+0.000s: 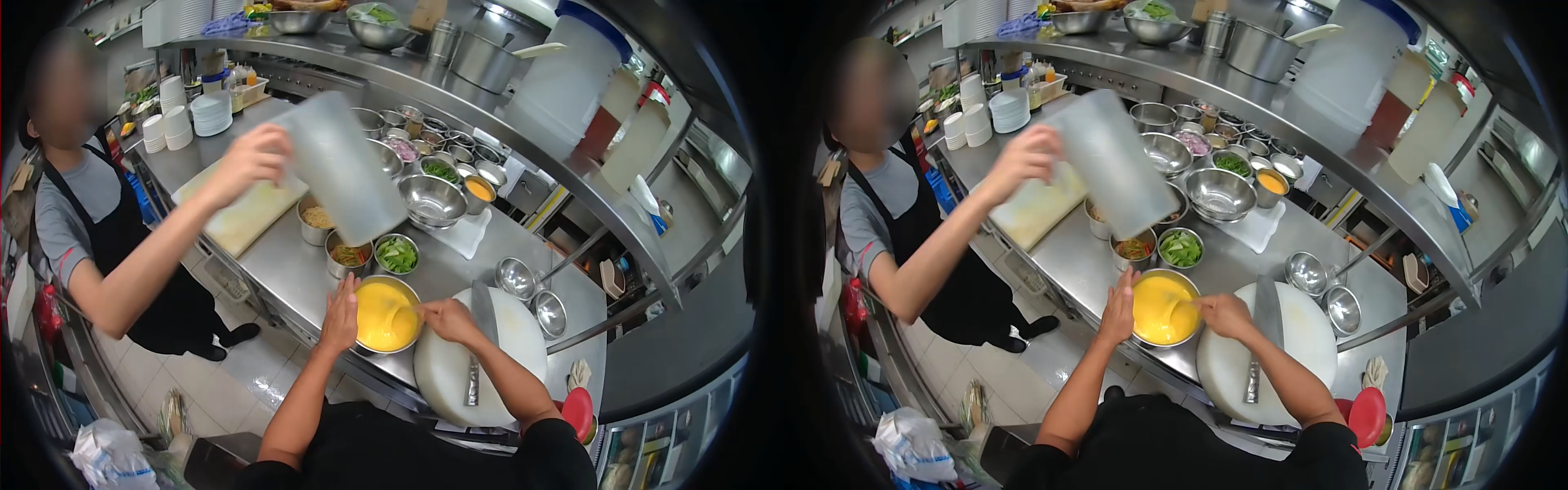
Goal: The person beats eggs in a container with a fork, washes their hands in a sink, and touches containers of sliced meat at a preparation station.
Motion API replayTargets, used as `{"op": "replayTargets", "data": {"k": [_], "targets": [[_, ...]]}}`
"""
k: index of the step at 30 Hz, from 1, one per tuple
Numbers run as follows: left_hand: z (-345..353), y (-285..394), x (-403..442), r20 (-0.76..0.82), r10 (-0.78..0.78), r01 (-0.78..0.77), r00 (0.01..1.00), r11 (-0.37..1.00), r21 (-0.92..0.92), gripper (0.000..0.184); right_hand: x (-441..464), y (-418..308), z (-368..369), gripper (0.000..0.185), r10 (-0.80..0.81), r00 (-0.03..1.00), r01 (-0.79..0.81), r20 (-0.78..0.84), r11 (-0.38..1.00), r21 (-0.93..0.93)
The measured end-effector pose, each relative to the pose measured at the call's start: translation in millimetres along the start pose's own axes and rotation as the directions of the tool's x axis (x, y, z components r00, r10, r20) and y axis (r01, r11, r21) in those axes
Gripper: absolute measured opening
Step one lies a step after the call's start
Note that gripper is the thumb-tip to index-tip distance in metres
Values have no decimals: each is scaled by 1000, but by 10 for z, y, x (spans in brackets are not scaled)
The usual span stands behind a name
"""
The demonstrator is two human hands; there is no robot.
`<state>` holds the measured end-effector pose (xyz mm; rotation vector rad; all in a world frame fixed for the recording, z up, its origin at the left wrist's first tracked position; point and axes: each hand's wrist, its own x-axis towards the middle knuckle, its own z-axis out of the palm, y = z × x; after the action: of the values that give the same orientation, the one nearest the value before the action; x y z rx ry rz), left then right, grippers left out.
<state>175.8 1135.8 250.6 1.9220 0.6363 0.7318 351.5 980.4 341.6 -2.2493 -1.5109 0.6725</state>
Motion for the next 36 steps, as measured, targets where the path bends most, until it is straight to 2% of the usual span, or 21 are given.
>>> {"op": "replayTargets", "data": {"k": [2, 4, 5, 6, 8, 10, 13, 14, 16, 17, 20, 21, 23, 24, 26, 28, 30, 31, 32, 34, 36], "targets": [[15, -20, 14, 4, -4, 4, 1000, 1000, -14, 61, 3, -33, -14, 24, 171, 979, -180, -111, 980, -82], [33, -56, 8, -8, 21, -21, 1000, 1000, 10, 60, -45, 62, 197, 23, -170, 973, 201, 155, 957, -211], [39, -74, 11, 10, 32, -32, 999, 999, 7, 60, -30, 138, 225, 21, -235, 968, 232, 87, 972, 48], [36, -83, 16, 5, 20, -20, 1000, 1000, 23, 60, -3, 118, 158, 21, -216, 974, 213, 71, 976, 48], [59, -81, -34, 30, 17, -18, 999, 999, 28, 60, 91, 48, 3, 22, 78, 994, -90, -78, 983, -163], [47, -31, -5, 5, 1, -1, 1000, 1000, 12, 60, 77, 114, 200, 21, -48, 996, 73, 73, 918, -389], [50, -3, 20, 4, 31, -31, 1000, 999, 17, 61, 31, 149, 156, 22, -212, 969, 210, 128, 977, 30], [44, -4, -4, -1, 15, -15, 1000, 1000, 19, 62, 50, 139, 90, 22, -204, 971, 201, 126, 979, 35], [49, -19, -12, -6, 7, -7, 1000, 1000, 4, 62, 87, 32, -17, 22, 156, 987, -159, -31, 972, -172], [49, -27, 0, -9, 11, -11, 1000, 1000, 3, 62, 92, 78, 83, 23, 70, 991, -24, 111, 928, -373], [35, 8, 13, -4, 6, -6, 1000, 1000, 2, 61, 41, 230, 171, 23, -215, 963, 210, 161, 976, 51], [33, 13, -2, -1, 11, -11, 1000, 1000, 3, 61, 45, 155, 78, 23, -209, 960, 202, 184, 978, 57], [47, -24, -23, -4, -6, 6, 1000, 1000, -6, 61, 54, -84, -153, 18, 201, 979, -202, -24, 970, -135], [42, -34, 7, -13, 4, -4, 1000, 1000, -8, 60, 53, -24, -65, 18, 196, 980, -196, -13, 971, -140], [35, -55, 26, -13, -15, 14, 1000, 1000, -18, 60, -4, 171, 201, 20, -221, 966, 236, 136, 965, -111], [34, -68, 15, 3, 6, -6, 1000, 1000, 20, 60, 26, 115, 71, 24, -241, 961, 234, 139, 970, 65], [60, -80, -25, 7, -18, 18, 1000, 1000, -7, 60, 35, -13, -89, 27, 107, 987, -118, -122, 990, -80], [65, -96, -14, 0, -8, 8, 1000, 1000, -10, 61, 82, 107, 47, 26, 106, 994, -110, -31, 950, -292], [50, -94, 27, -11, 10, -10, 1000, 1000, -8, 61, 27, 182, 163, 24, -109, 994, 111, 19, 961, -254], [28, -59, 44, -18, 8, -9, 1000, 1000, -6, 62, -4, 126, 148, 22, -222, 961, 218, 165, 975, 39], [32, -82, 22, -10, 10, -10, 1000, 1000, -6, 62, 59, 17, -58, 21, -20, 997, 22, 71, 1000, -20]]}}
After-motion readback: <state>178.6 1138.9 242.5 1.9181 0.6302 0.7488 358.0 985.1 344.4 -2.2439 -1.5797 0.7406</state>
